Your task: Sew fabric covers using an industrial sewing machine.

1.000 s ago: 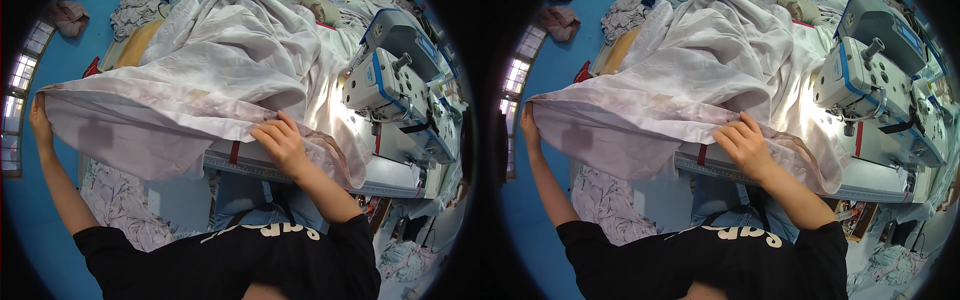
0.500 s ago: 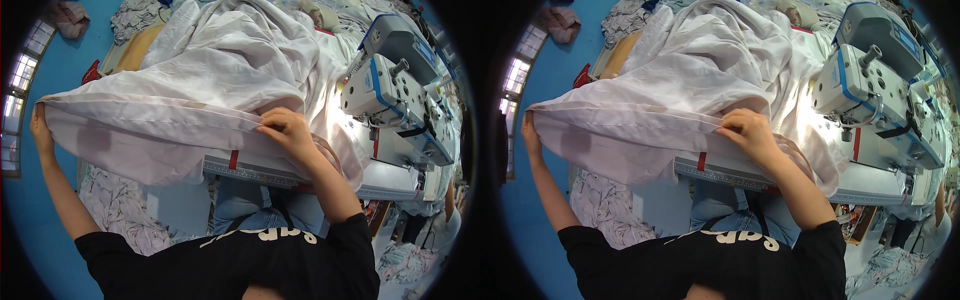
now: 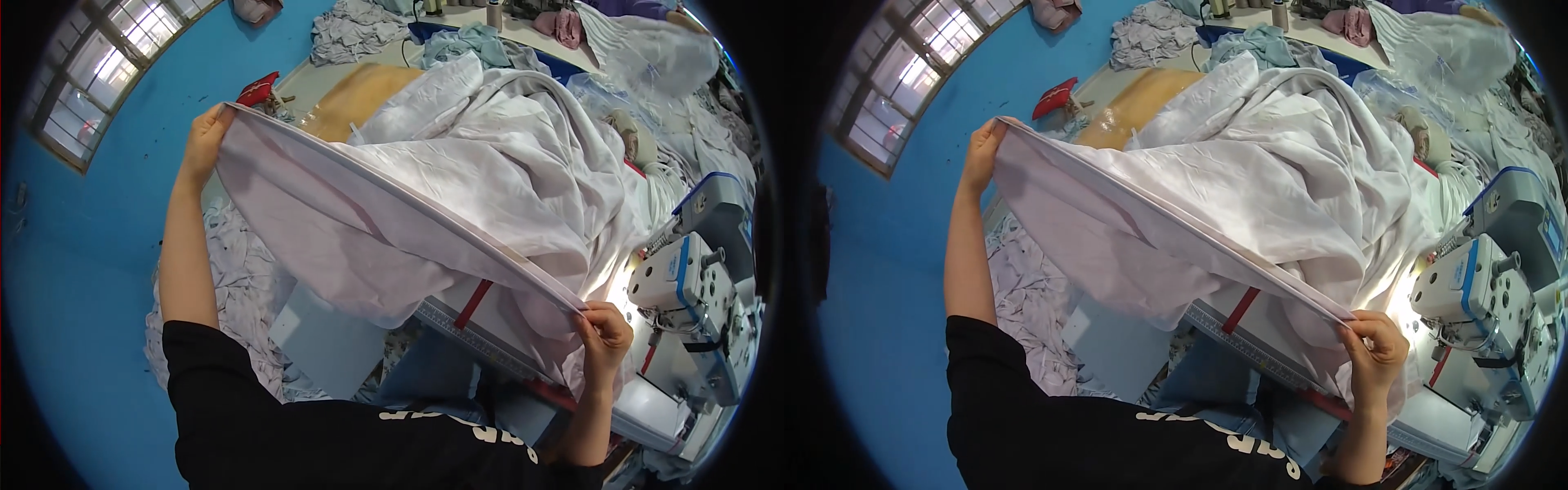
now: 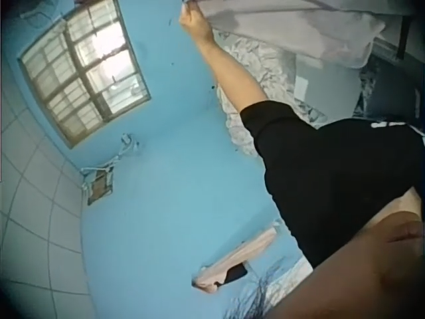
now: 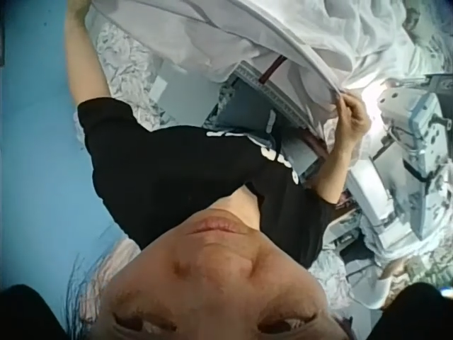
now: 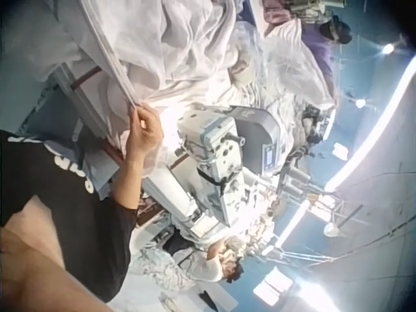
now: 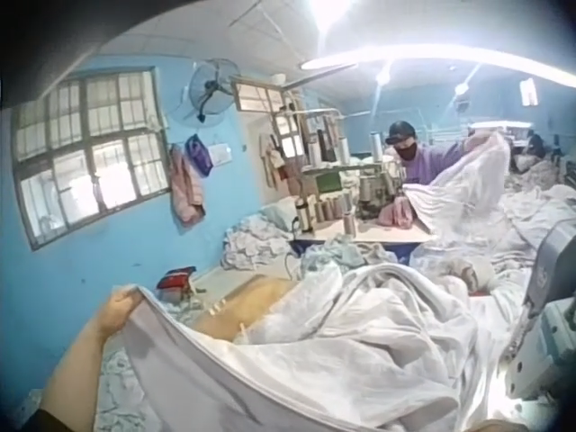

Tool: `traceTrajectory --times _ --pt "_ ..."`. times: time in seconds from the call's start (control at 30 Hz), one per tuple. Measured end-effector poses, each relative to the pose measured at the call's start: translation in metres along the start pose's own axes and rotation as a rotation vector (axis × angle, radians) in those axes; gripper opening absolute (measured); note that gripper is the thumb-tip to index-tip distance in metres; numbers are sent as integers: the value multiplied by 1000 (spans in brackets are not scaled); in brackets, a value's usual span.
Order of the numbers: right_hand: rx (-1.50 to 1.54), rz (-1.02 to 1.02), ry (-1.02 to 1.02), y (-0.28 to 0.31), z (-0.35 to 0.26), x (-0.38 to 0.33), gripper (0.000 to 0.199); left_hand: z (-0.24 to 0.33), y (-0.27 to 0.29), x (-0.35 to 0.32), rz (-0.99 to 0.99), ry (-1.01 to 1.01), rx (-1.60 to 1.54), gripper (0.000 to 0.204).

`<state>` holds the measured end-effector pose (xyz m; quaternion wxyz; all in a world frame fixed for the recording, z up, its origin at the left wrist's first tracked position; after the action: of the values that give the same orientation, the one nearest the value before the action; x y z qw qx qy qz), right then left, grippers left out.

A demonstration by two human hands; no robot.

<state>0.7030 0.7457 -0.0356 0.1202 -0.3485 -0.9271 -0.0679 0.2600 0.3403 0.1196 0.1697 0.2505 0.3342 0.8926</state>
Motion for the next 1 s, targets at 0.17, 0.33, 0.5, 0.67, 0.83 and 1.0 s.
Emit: traceTrajectory --times 0.17,0.33,0.5,0.67,0.83,1.0 --pt "-86 -7 30 -3 -2 5 10 -18 11 4 35 -73 275 27" --pt "-11 30 -11 -9 -3 10 13 -41 20 5 29 55 182 30" --pt "-69 39 -11 -5 -5 7 13 -67 7 7 -29 77 101 31" --pt "-276 -144 200 -11 -11 2 12 -77 6 19 -98 73 98 31" --pt "-253 -146 347 -42 -9 10 11 130 -184 -41 -76 -478 476 51" --pt "-186 -104 497 -56 -30 7 14 253 -319 -165 -496 -928 266 59"
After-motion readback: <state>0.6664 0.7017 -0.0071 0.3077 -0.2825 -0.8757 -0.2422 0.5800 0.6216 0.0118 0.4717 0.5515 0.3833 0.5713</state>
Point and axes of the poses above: each hand's wrist, its own x-axis towards the middle knuckle, its own y-axis out of the back of the hand, z = x × y, the point moved 6 cm from there along x, towards the middle knuckle, and after that the axes turned 12 degrees about x, right-handed, at the moved point
